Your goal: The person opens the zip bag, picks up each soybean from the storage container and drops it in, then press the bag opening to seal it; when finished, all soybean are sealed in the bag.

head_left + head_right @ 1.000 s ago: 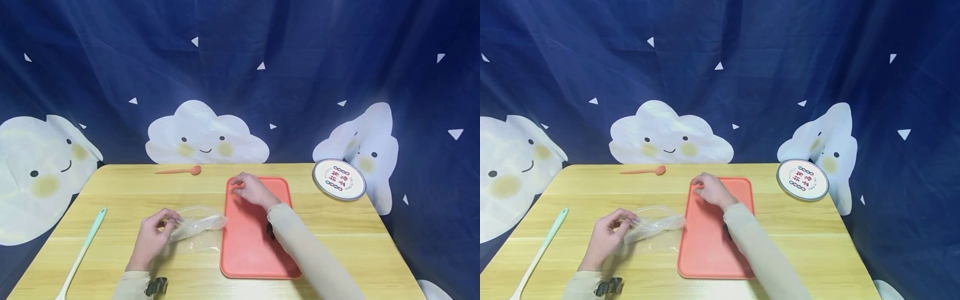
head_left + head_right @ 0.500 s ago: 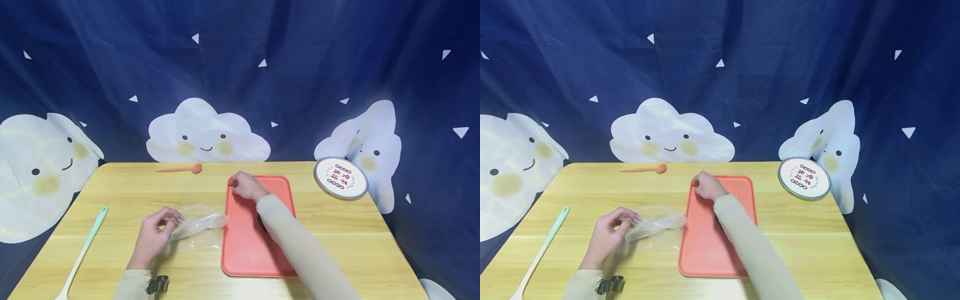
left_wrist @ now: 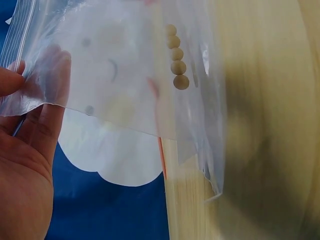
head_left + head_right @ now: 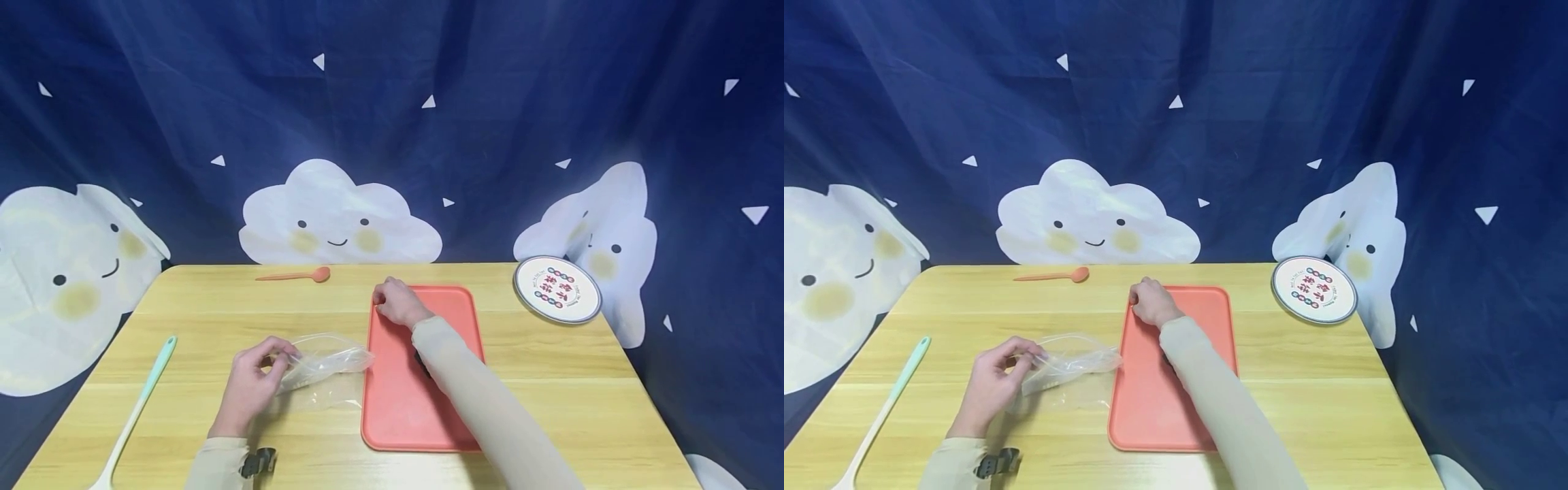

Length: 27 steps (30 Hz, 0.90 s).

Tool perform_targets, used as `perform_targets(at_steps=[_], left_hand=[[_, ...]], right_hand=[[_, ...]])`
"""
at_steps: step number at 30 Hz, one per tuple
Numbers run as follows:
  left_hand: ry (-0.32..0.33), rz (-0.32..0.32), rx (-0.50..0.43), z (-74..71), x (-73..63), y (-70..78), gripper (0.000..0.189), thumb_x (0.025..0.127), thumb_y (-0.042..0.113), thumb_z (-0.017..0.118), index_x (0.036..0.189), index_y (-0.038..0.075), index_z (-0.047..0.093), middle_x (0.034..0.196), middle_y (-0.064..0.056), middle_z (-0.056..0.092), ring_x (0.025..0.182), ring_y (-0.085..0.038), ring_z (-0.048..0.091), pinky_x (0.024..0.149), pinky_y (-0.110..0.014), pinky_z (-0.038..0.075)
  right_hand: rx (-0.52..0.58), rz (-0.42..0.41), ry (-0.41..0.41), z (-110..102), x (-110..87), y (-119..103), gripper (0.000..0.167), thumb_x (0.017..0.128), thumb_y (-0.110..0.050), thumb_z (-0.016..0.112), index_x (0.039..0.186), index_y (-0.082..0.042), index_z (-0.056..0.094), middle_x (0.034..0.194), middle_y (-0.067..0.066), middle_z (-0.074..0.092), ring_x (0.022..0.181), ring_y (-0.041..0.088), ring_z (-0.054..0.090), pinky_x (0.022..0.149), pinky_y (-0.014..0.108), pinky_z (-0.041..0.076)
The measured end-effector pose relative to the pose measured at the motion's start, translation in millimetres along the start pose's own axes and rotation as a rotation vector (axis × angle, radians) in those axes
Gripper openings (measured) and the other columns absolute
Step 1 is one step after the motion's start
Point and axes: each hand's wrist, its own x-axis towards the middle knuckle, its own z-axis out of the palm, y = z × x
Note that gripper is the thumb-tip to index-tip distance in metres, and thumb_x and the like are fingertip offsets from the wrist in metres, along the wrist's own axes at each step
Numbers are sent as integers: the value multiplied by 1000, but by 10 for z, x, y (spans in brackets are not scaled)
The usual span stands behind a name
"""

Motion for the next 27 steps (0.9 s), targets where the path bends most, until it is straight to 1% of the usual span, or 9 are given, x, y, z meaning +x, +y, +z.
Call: perform_targets(at_steps=[5,11,16,23,27], left_hand=[[-5,5,4,1,5,3,29,76,-25,58,80,2,67,79,-8,71,65,-19,64,61,-20,52],[-4,-8,-1,-5,0,22,30,76,-26,58,80,3,67,79,-8,71,65,-19,64,61,-20,51],[-7,-26,-4,0,0,38,29,77,-25,58,80,2,67,79,-7,71,65,-19,64,61,-19,51],[-9,-50,7,-1,-8,47,28,77,-24,59,80,2,67,80,-8,71,66,-19,64,62,-20,51],[-12,-58,13,-4,-12,49,28,78,-24,59,80,2,67,80,-8,71,67,-18,65,63,-20,52]], right_hand=[[-24,-8,-8,-17,-7,-13,8,87,-9,70,85,-15,66,87,0,50,85,19,50,78,29,44],[-23,-29,-25,-38,-9,1,6,86,-7,68,85,-13,67,87,0,52,83,18,51,76,29,45],[63,-33,-35,-78,-52,65,4,88,-8,65,87,-12,64,82,-2,57,78,17,54,71,29,47],[222,-42,-41,-146,-179,151,9,86,-4,65,84,-12,61,78,-2,60,73,16,54,67,28,47],[301,-71,-35,-207,-255,172,10,86,-1,64,84,-11,61,76,-2,61,69,16,56,64,28,48]])
